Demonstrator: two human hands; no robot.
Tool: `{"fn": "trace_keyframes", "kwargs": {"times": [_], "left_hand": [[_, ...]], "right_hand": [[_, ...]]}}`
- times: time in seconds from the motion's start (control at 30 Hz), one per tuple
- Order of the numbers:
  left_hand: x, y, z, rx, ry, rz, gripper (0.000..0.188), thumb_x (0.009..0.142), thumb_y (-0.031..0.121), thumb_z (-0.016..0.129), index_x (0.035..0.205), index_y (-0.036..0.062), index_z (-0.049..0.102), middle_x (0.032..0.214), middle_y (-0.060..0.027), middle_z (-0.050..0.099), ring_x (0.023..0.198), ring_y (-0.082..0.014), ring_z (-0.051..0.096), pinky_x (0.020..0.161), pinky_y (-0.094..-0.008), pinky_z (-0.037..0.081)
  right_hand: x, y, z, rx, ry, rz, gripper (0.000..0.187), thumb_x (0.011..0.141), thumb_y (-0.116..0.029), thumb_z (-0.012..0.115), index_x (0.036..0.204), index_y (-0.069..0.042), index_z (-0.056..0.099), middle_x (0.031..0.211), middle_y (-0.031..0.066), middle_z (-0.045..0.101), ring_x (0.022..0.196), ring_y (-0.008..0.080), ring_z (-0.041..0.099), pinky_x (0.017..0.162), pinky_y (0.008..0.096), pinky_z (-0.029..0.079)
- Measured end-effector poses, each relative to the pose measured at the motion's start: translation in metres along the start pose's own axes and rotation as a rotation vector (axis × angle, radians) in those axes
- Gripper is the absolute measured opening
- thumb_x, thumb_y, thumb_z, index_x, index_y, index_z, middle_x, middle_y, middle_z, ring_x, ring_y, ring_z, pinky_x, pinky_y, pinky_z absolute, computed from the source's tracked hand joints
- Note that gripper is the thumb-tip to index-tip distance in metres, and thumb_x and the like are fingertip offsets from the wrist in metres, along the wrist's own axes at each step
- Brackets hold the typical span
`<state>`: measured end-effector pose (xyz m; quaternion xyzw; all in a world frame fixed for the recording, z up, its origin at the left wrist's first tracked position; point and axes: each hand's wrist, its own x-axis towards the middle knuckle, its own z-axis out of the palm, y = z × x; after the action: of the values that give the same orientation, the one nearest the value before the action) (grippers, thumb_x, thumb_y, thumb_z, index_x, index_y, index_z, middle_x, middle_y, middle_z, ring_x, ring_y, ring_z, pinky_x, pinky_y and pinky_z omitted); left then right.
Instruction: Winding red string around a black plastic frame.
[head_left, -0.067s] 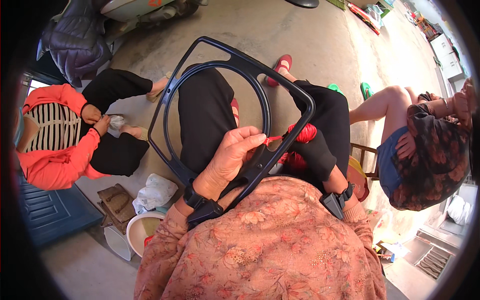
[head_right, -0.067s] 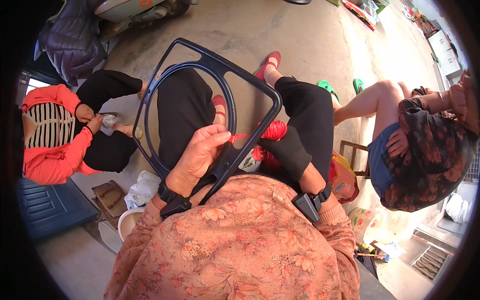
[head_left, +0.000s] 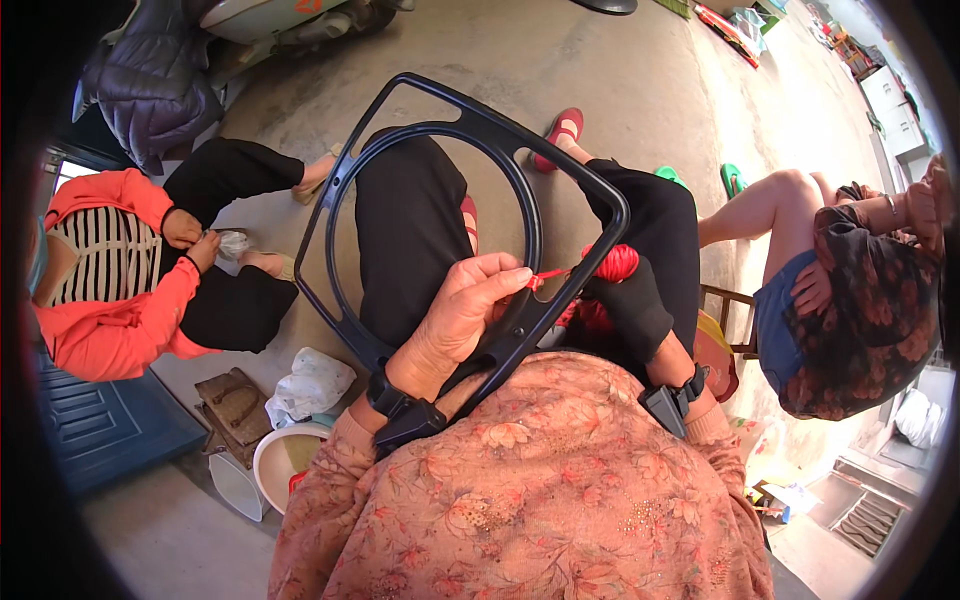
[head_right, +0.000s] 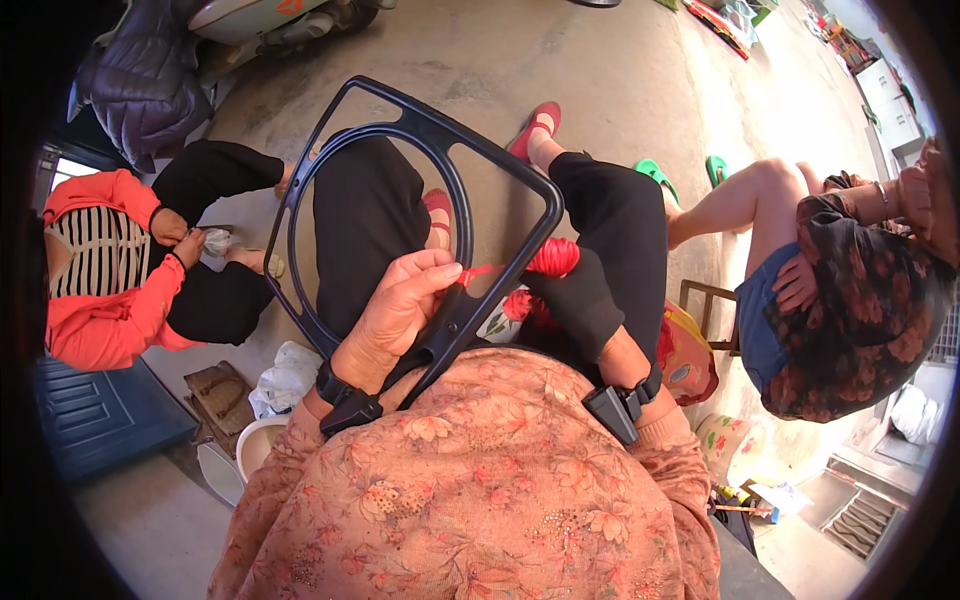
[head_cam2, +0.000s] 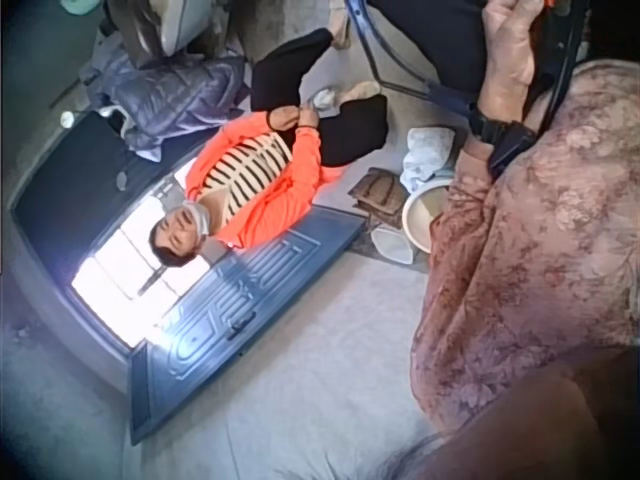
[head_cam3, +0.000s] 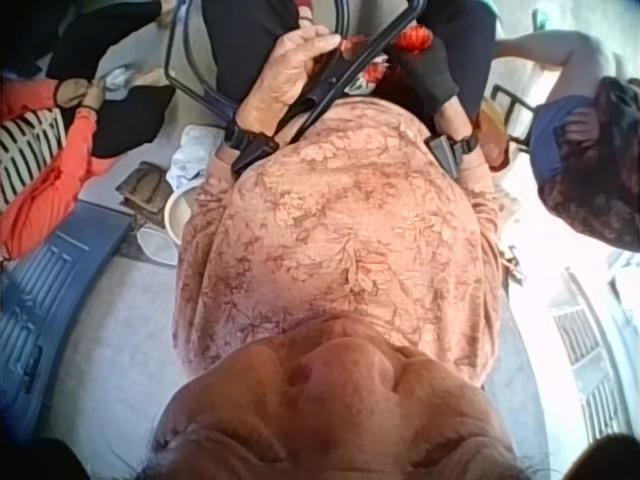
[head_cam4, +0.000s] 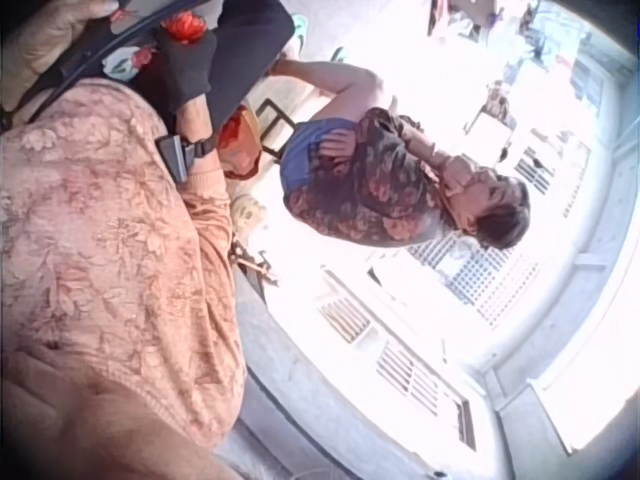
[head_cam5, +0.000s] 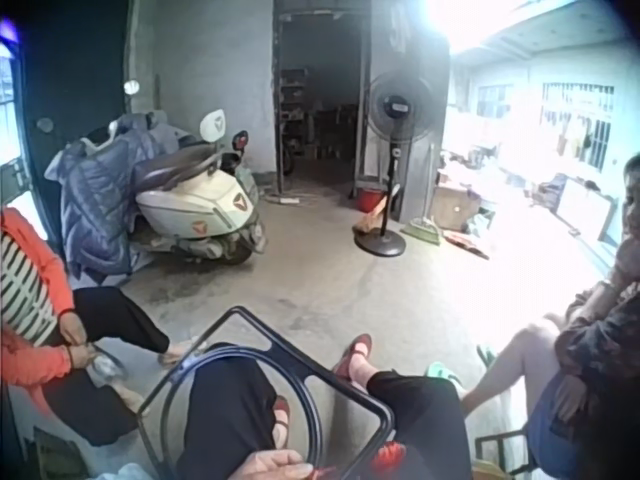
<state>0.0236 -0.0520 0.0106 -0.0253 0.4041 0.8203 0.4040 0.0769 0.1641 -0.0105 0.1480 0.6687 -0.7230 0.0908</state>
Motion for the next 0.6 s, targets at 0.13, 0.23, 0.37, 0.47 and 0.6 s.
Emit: {"fn": "trace_keyframes", "kwargs": {"times": [0.13,0.23,0.37,0.47,0.6], "left_hand": [[-0.001,0.0,0.0,-0.002,-0.036,-0.015,0.008,0.089,0.009,0.059,0.088,0.0009,0.061,0.077,-0.0025,0.063,0.067,-0.0081,0.061,0.063,-0.0195,0.05],[-0.002,0.001,0.0,0.043,-0.019,0.027,0.009,0.09,0.009,0.059,0.087,0.001,0.061,0.077,-0.0016,0.063,0.066,-0.0069,0.06,0.062,-0.0188,0.049],[-0.001,-0.001,-0.001,0.114,0.003,0.065,0.01,0.09,0.01,0.059,0.087,0.0012,0.061,0.076,-0.0002,0.062,0.064,-0.0053,0.059,0.06,-0.0174,0.048],[0.0,-0.003,-0.001,0.14,0.027,0.051,0.01,0.09,0.011,0.059,0.087,0.0016,0.061,0.076,0.0006,0.062,0.064,-0.0043,0.059,0.059,-0.0168,0.048],[0.001,-0.005,-0.001,0.155,0.018,0.025,0.01,0.09,0.015,0.061,0.089,0.005,0.064,0.075,0.0056,0.061,0.062,0.0016,0.049,0.053,-0.0137,0.034]], "right_hand": [[-0.002,0.007,-0.001,0.023,-0.102,0.142,0.016,0.079,-0.005,0.067,0.093,0.001,0.065,0.086,0.0038,0.066,0.076,0.0092,0.061,0.068,0.025,0.049],[-0.006,0.009,-0.004,0.075,-0.072,-0.047,0.014,0.079,-0.006,0.067,0.091,0.0,0.065,0.085,0.0024,0.065,0.078,0.009,0.061,0.07,0.0255,0.048],[-0.017,-0.007,-0.008,-0.056,0.122,-0.126,0.015,0.079,-0.007,0.067,0.092,-0.001,0.065,0.086,0.0027,0.065,0.08,0.0098,0.06,0.071,0.0259,0.048],[-0.037,-0.032,-0.009,-0.906,0.274,-0.498,0.028,0.077,-0.004,0.069,0.104,-0.001,0.063,0.094,0.0065,0.065,0.083,0.0111,0.061,0.075,0.0253,0.048],[-0.049,-0.048,0.012,-0.323,-0.148,-0.251,0.039,0.076,-0.001,0.07,0.114,-0.002,0.06,0.101,0.007,0.065,0.09,0.0111,0.061,0.08,0.0257,0.048]]}}
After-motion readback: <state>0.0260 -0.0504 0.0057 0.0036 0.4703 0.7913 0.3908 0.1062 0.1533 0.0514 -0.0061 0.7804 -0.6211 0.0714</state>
